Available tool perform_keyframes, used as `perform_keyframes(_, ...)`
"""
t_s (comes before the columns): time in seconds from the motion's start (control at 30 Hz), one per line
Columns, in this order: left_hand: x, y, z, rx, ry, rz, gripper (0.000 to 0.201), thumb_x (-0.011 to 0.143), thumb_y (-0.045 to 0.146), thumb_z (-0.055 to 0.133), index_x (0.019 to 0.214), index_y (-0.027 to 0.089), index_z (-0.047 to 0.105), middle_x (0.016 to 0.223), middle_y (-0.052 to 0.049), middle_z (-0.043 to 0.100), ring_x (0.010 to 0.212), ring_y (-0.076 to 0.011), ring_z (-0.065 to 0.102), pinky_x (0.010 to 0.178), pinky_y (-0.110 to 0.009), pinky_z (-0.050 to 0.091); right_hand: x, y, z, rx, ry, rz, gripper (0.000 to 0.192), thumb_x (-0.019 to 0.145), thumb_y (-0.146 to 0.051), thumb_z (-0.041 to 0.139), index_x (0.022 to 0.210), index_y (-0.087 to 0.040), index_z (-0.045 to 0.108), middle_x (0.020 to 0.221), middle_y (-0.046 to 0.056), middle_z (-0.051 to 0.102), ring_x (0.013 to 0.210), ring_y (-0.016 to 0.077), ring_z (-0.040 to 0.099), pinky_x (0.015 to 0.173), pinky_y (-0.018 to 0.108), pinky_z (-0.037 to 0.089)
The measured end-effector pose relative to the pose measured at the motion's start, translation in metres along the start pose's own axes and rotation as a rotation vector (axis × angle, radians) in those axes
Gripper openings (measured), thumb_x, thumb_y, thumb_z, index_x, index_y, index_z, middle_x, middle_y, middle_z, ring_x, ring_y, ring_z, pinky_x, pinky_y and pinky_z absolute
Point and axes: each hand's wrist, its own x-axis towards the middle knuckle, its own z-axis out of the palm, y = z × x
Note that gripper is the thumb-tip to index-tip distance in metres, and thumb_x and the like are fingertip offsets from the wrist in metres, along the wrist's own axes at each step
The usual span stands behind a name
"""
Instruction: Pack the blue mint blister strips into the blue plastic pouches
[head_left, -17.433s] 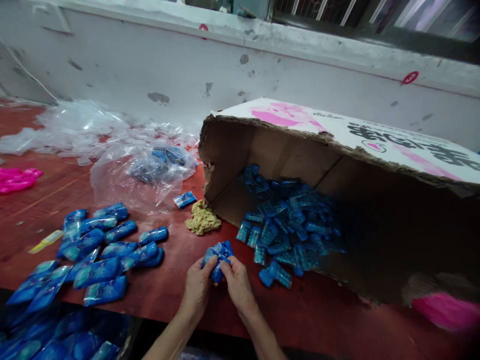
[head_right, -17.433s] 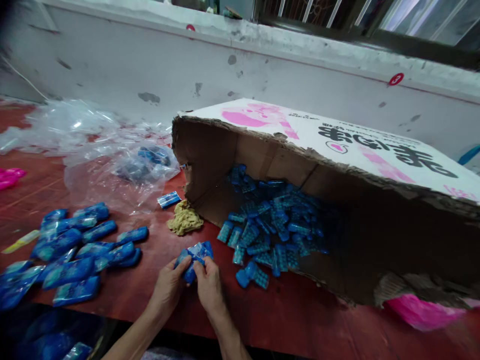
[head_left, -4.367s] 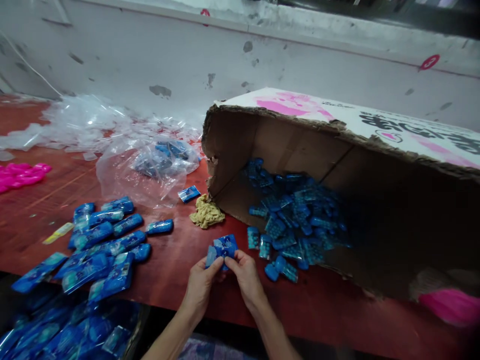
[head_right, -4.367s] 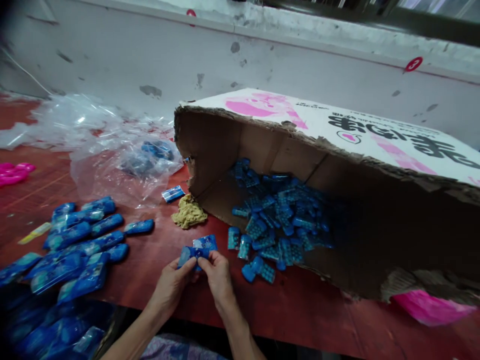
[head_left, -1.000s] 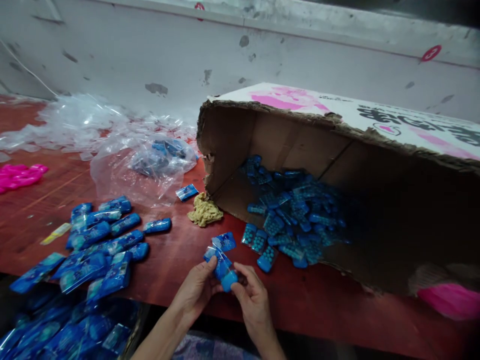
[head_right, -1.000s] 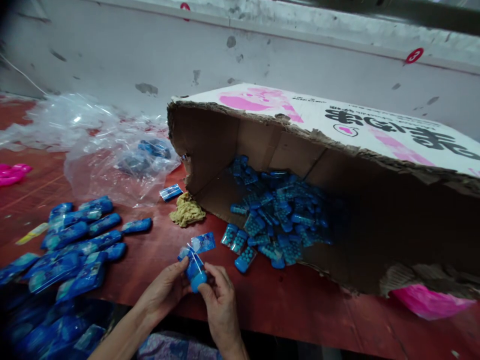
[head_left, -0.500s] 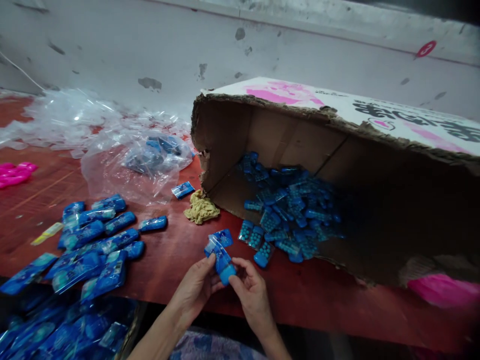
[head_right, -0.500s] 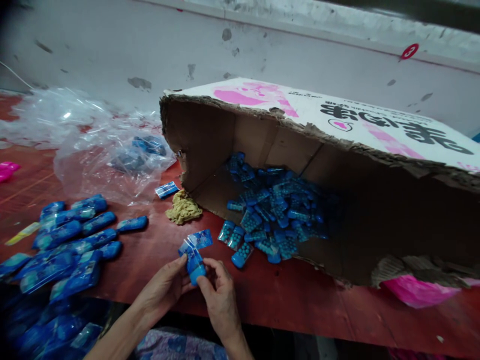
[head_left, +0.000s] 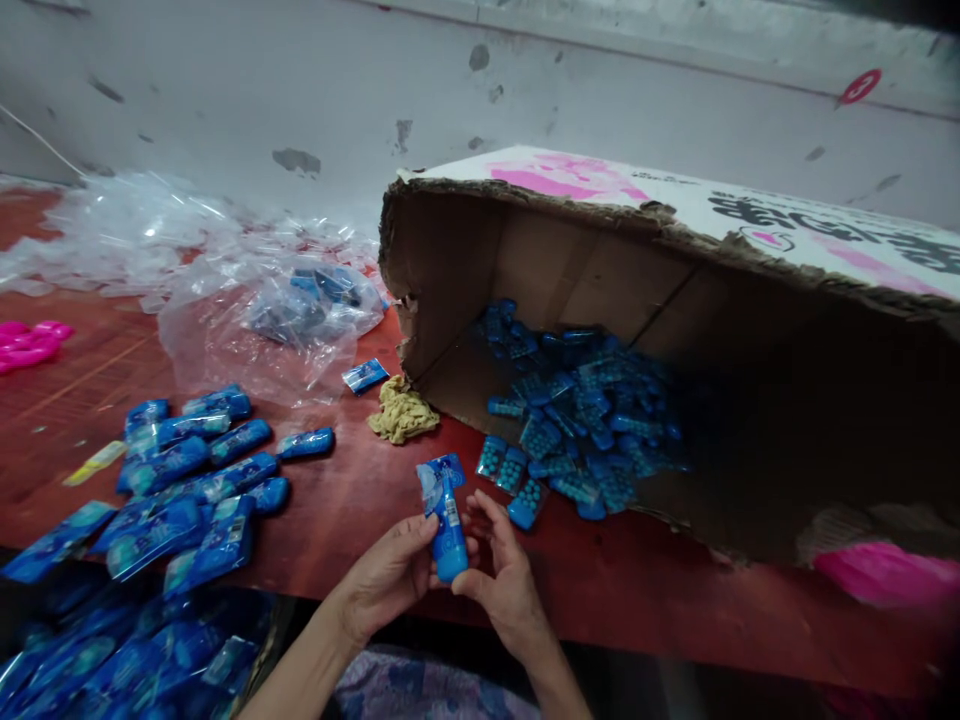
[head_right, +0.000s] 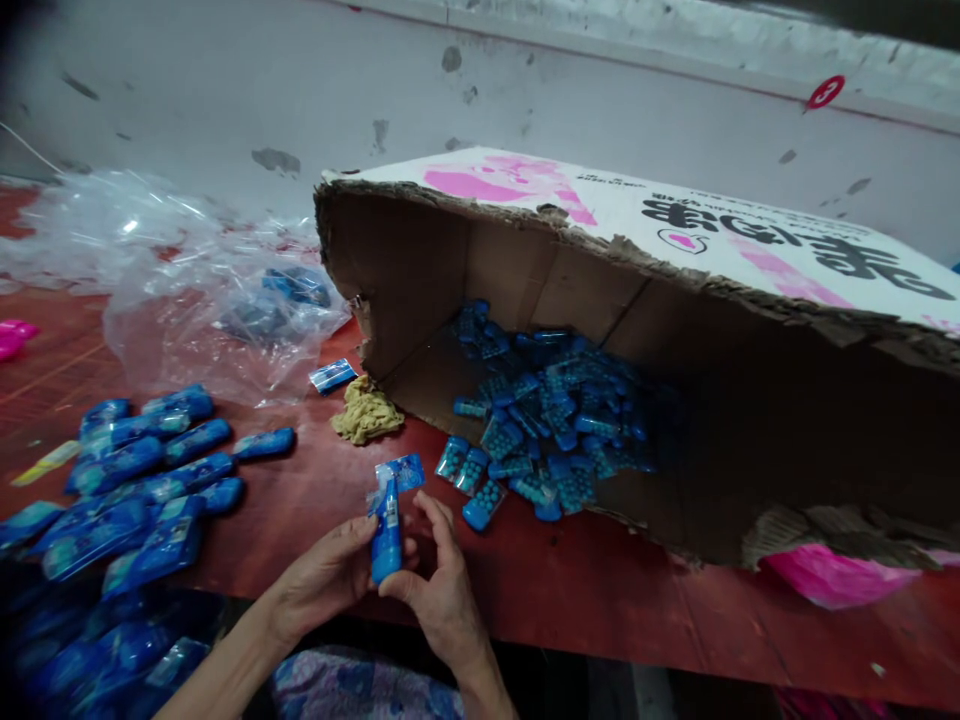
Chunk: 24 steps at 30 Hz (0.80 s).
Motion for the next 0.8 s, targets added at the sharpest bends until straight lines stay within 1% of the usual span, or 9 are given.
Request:
perform_keyframes(0.07,0.000,0.000,-0.001,-0.001,-0.047,-0.010,0.026,0.075,0.029,0.058,0.094,0.013,0.065,0.077,-0.010,0.070,0.069,-0.0187,0.064,0.062,-0.028,0.046,0.001,-0.003,0.001,0.081,-0.087,0.042,0.079,0.055,-0.033,0.078,0.126,-0.030,0.043,0.124,0.005,0.050,0.108,0.0235,0.051,0.088,0.035,0.044)
perform_keyframes(0.2,0.000,0.000,-0.001,0.022,-0.090,-0.040,0.028,0.075,0.029,0.059,0.096,0.012,0.065,0.075,-0.011,0.069,0.066,-0.0180,0.063,0.060,-0.026,0.044,0.001,-0.012,0.002,0.203,-0.201,0.125,0.079,0.057,-0.035,0.078,0.127,-0.033,0.041,0.117,0.002,0.056,0.087,0.0187,0.062,0.077,0.034,0.051)
perform_keyframes(0.33,-0.001,-0.004,0.006,0.015,-0.050,-0.036,0.028,0.069,0.030,0.066,0.088,0.010,0.067,0.078,-0.012,0.070,0.063,-0.0166,0.062,0.057,-0.025,0.043,0.001,-0.020,-0.001,0.186,-0.196,0.156,0.075,0.058,-0.044,0.074,0.125,-0.032,0.044,0.122,0.003,0.053,0.096,0.0220,0.059,0.072,0.033,0.054)
perform_keyframes(0.43,0.000,-0.013,0.011,-0.038,0.009,0.026,0.027,0.067,0.031,0.067,0.084,0.011,0.067,0.074,-0.009,0.069,0.060,-0.0139,0.060,0.053,-0.023,0.042,0.000,-0.019,-0.002,0.097,-0.163,0.152,0.073,0.063,-0.056,0.064,0.127,-0.029,0.043,0.122,0.005,0.053,0.096,0.0233,0.059,0.065,0.031,0.057)
perform_keyframes(0.5,0.001,-0.021,0.014,-0.091,0.066,0.078,0.025,0.068,0.033,0.066,0.081,0.012,0.067,0.069,-0.006,0.068,0.058,-0.0126,0.059,0.051,-0.022,0.042,-0.002,-0.013,-0.001,-0.011,-0.128,0.085,0.065,0.071,-0.056,0.056,0.128,-0.028,0.042,0.122,0.006,0.054,0.094,0.0222,0.061,0.068,0.033,0.056)
perform_keyframes(0.6,0.003,-0.032,0.018,-0.170,0.197,0.128,0.020,0.067,0.033,0.067,0.074,0.014,0.067,0.065,-0.002,0.067,0.056,-0.0120,0.059,0.054,-0.024,0.047,-0.005,0.000,0.003,-0.253,-0.005,-0.133,0.048,0.081,-0.047,0.049,0.125,-0.027,0.046,0.122,0.006,0.056,0.105,0.0227,0.056,0.088,0.036,0.048)
perform_keyframes(0.67,0.004,-0.037,0.020,-0.206,0.275,0.146,0.017,0.066,0.031,0.068,0.071,0.015,0.066,0.065,-0.001,0.068,0.055,-0.0121,0.060,0.056,-0.025,0.049,-0.006,0.006,0.006,-0.380,0.069,-0.245,0.042,0.085,-0.041,0.046,0.124,-0.027,0.047,0.122,0.006,0.056,0.111,0.0223,0.052,0.093,0.035,0.043)
perform_keyframes(0.73,0.004,-0.036,0.020,-0.214,0.329,0.161,0.016,0.068,0.030,0.066,0.072,0.015,0.065,0.065,-0.001,0.068,0.054,-0.0123,0.061,0.054,-0.025,0.050,-0.005,0.007,0.008,-0.452,0.068,-0.292,0.040,0.087,-0.037,0.044,0.126,-0.026,0.045,0.120,0.007,0.057,0.109,0.0213,0.053,0.091,0.033,0.044)
perform_keyframes(0.8,0.001,-0.025,0.016,-0.217,0.382,0.197,0.017,0.074,0.031,0.060,0.072,0.014,0.064,0.064,-0.003,0.068,0.057,-0.0141,0.063,0.055,-0.025,0.051,0.000,0.004,0.009,-0.516,-0.005,-0.301,0.040,0.087,-0.033,0.046,0.126,-0.024,0.044,0.114,0.008,0.060,0.103,0.0203,0.057,0.086,0.031,0.047)
